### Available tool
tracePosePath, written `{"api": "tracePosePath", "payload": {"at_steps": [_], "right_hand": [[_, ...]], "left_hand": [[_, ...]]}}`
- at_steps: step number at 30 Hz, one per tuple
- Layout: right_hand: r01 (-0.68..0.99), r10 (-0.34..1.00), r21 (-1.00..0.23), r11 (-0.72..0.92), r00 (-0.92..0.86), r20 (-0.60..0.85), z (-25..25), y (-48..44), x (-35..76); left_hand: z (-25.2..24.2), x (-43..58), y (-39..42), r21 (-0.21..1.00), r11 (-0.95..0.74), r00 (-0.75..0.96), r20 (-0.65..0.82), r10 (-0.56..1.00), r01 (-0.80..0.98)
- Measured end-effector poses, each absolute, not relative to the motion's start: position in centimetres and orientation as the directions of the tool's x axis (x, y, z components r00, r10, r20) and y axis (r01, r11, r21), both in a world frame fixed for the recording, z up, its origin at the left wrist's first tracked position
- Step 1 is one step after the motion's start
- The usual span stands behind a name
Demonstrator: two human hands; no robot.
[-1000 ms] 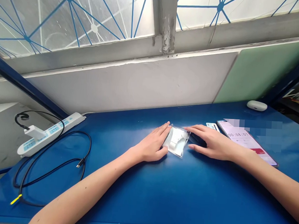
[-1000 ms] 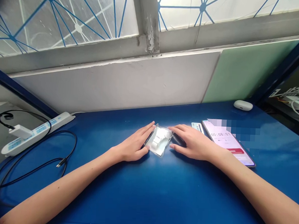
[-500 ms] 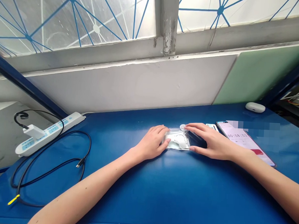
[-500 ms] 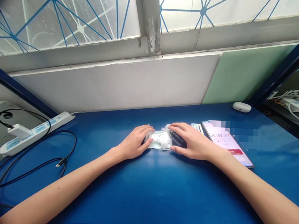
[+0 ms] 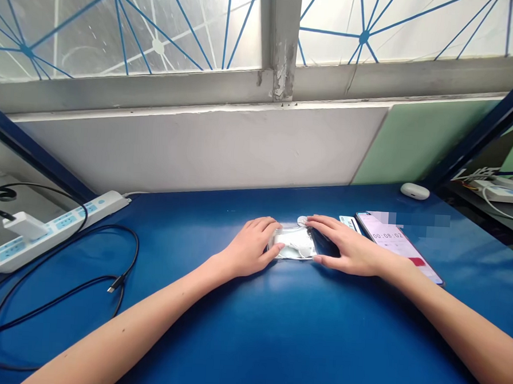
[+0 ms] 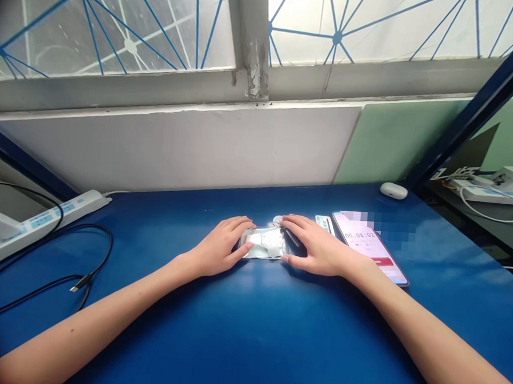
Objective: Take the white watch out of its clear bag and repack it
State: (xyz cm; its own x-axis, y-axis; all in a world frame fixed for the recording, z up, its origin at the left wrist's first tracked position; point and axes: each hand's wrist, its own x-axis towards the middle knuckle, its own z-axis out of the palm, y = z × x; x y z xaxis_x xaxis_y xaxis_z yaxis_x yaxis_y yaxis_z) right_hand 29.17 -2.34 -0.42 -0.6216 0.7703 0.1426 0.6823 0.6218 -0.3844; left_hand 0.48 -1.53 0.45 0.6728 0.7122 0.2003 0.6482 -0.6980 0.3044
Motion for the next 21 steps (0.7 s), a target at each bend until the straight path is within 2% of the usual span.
{"api": "tracePosePath", "payload": {"at_steps": [6, 10, 21], "right_hand": [[0.679, 0.768, -0.385, 0.626, -0.621, 0.153, -0.3, -2.4, 29.1], [0.684, 0.773, -0.379, 0.623, -0.613, 0.165, -0.2, -2.6, 28.7], [0.693, 0.778, -0.381, 0.612, -0.614, 0.134, -0.1, -2.6, 28.4]], "left_hand": [[1.1, -0.2, -0.7, 0.258, -0.748, 0.743, 0.137, 0.655, 0.611], [1.4, -0.4, 0.1, 0.295, -0.743, 0.739, 0.149, 0.657, 0.601], [0.2, -1.1, -1.6, 0.346, -0.615, 0.634, 0.072, 0.77, 0.708]]}}
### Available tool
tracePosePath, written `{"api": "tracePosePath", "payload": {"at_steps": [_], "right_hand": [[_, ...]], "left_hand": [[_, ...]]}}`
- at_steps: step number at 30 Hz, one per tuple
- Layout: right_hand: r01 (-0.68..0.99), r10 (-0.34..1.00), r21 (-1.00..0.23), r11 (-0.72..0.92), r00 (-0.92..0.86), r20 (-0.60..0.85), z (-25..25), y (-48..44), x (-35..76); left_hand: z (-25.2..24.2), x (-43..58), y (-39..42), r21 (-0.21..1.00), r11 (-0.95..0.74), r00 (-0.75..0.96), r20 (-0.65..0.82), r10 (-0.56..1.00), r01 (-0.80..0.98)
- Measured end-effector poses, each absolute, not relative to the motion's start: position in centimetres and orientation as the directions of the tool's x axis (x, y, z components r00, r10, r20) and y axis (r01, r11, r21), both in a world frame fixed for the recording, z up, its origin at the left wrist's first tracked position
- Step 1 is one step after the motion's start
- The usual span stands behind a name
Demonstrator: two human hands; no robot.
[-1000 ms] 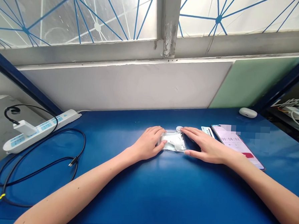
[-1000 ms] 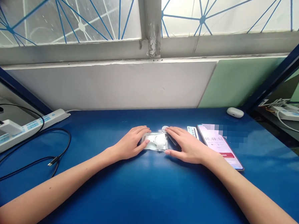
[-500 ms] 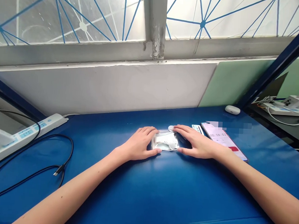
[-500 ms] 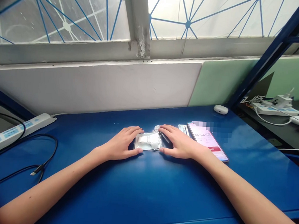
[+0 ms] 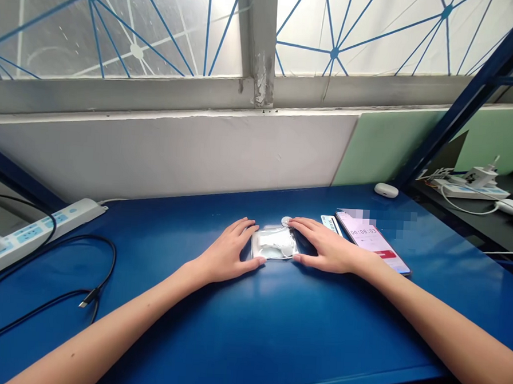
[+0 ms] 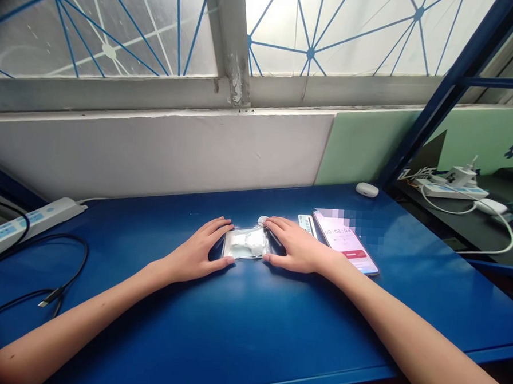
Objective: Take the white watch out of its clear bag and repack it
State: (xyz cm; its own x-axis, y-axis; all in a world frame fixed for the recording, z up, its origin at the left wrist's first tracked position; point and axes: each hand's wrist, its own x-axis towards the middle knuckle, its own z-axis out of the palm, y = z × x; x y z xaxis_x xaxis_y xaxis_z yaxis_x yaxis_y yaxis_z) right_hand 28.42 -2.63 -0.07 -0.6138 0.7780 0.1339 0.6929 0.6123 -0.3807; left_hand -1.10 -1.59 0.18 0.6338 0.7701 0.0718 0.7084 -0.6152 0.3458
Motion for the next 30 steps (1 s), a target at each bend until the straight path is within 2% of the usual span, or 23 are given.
{"api": "tracePosePath", "payload": {"at_steps": [8, 15, 30], "right_hand": [[0.682, 0.779, -0.396, 0.614, -0.606, 0.163, -0.39, -2.51, 28.6], [0.712, 0.791, -0.378, 0.593, -0.604, 0.103, -0.51, -2.53, 28.71], [0.738, 0.8, -0.349, 0.578, -0.596, 0.067, -0.2, -2.75, 28.56]], "left_hand": [[0.35, -1.15, -1.66, 0.361, -0.634, 0.641, 0.12, 0.758, 0.684], [0.3, -1.26, -1.69, 0.358, -0.633, 0.645, 0.104, 0.757, 0.686], [0.41, -1.16, -1.69, 0.348, -0.626, 0.638, 0.093, 0.764, 0.699]]}}
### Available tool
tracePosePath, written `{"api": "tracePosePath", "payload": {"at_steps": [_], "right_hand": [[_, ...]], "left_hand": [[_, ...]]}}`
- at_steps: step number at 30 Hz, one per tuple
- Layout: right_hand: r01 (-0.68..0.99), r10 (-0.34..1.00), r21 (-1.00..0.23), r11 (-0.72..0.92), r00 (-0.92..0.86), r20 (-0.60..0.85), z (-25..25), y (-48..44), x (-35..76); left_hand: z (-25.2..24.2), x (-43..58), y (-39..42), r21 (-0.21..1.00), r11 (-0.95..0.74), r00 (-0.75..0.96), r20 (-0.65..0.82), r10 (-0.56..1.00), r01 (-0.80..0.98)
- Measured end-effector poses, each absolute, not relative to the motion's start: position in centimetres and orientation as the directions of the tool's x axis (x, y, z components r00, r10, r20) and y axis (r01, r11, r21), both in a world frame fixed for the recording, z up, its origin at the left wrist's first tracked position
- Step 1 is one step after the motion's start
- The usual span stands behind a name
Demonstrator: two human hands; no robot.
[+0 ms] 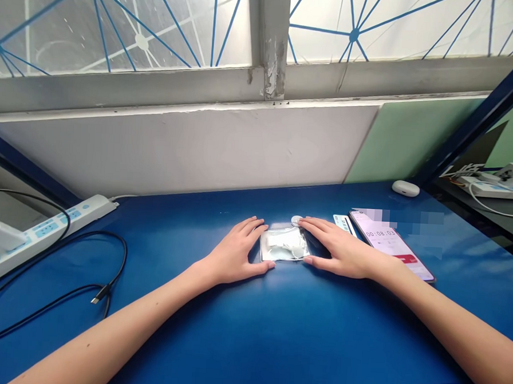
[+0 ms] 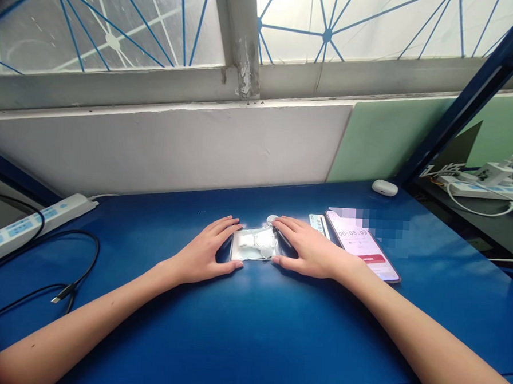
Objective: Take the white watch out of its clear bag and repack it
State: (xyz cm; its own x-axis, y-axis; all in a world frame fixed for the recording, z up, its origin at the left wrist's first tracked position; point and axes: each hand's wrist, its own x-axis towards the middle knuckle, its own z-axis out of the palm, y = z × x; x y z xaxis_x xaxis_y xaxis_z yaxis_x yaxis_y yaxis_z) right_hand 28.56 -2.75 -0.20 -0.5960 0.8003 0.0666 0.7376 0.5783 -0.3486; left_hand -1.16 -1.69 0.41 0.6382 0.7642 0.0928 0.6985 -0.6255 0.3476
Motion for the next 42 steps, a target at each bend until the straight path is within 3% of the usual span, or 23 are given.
{"api": "tracePosePath", "payload": {"at_steps": [42], "right_hand": [[0.736, 0.801, -0.35, 0.579, -0.593, 0.079, -0.36, -2.63, 28.88]], "left_hand": [[0.11, -1.42, -1.72, 0.32, -0.64, 0.647, 0.099, 0.756, 0.699]]}}
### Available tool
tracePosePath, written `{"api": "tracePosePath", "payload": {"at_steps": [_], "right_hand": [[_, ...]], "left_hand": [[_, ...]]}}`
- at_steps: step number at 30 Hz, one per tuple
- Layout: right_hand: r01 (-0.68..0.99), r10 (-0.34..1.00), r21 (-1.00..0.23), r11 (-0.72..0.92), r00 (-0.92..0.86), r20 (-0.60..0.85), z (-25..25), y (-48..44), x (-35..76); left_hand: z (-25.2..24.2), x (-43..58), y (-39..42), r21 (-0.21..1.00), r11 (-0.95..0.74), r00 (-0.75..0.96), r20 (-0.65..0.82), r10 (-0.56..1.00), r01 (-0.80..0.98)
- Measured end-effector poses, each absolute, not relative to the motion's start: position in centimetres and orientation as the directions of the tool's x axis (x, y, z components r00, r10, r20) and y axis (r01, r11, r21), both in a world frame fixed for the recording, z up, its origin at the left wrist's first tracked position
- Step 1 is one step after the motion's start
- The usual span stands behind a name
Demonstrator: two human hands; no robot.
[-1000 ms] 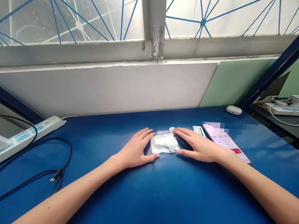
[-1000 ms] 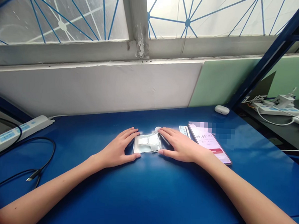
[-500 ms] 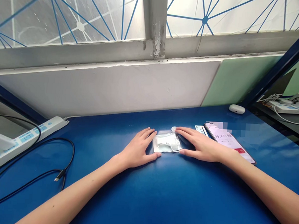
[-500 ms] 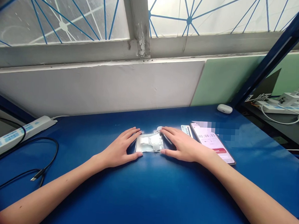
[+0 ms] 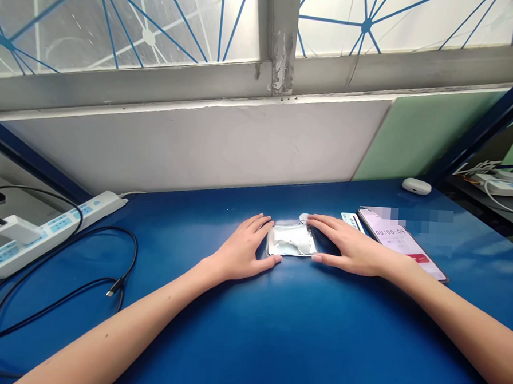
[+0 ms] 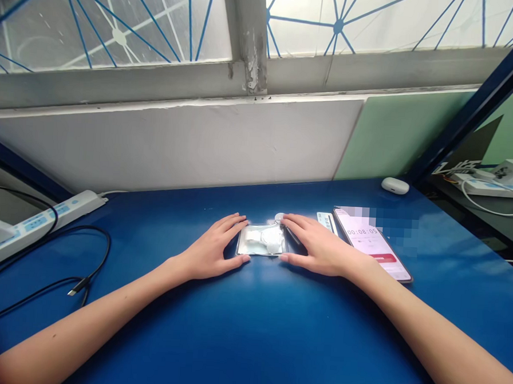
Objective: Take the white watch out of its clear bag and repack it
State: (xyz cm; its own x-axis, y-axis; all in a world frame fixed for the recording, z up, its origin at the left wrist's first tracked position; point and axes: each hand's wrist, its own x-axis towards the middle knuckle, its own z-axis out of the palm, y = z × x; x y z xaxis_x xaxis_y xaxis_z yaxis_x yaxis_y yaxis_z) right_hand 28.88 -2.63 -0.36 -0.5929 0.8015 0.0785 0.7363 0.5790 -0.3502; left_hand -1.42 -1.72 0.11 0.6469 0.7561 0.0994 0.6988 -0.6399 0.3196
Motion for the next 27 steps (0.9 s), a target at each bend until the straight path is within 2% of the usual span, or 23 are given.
{"api": "tracePosePath", "payload": {"at_steps": [5, 13, 15, 18, 21, 27], "right_hand": [[0.72, 0.785, -0.337, 0.607, -0.609, 0.113, -0.6, -2.5, 29.0], [0.614, 0.703, -0.342, 0.712, -0.615, 0.357, -0.3, -2.4, 27.6], [0.592, 0.718, -0.407, 0.696, -0.573, 0.394, -0.3, -2.7, 27.1], [0.534, 0.779, -0.569, 0.626, -0.461, 0.424, -0.4, -3.2, 26.3], [0.491, 0.858, -0.706, 0.51, -0.349, 0.377, -0.5, -3.6, 25.4], [0.381, 0.941, -0.863, 0.331, -0.204, 0.27, -0.8, -2.8, 24.3]], "left_hand": [[0.0, -1.5, -1.6, 0.343, -0.64, 0.647, 0.109, 0.754, 0.688], [-0.1, -1.5, -1.3, 0.402, -0.64, 0.645, 0.144, 0.751, 0.655], [-0.2, -1.6, -1.2, 0.426, -0.663, 0.651, 0.199, 0.733, 0.616], [-0.3, -1.8, -1.3, 0.466, -0.715, 0.674, 0.29, 0.68, 0.521], [-0.6, -1.8, -1.5, 0.481, -0.72, 0.649, 0.343, 0.679, 0.499], [-1.1, -1.7, -1.7, 0.514, -0.704, 0.532, 0.463, 0.708, 0.49]]}}
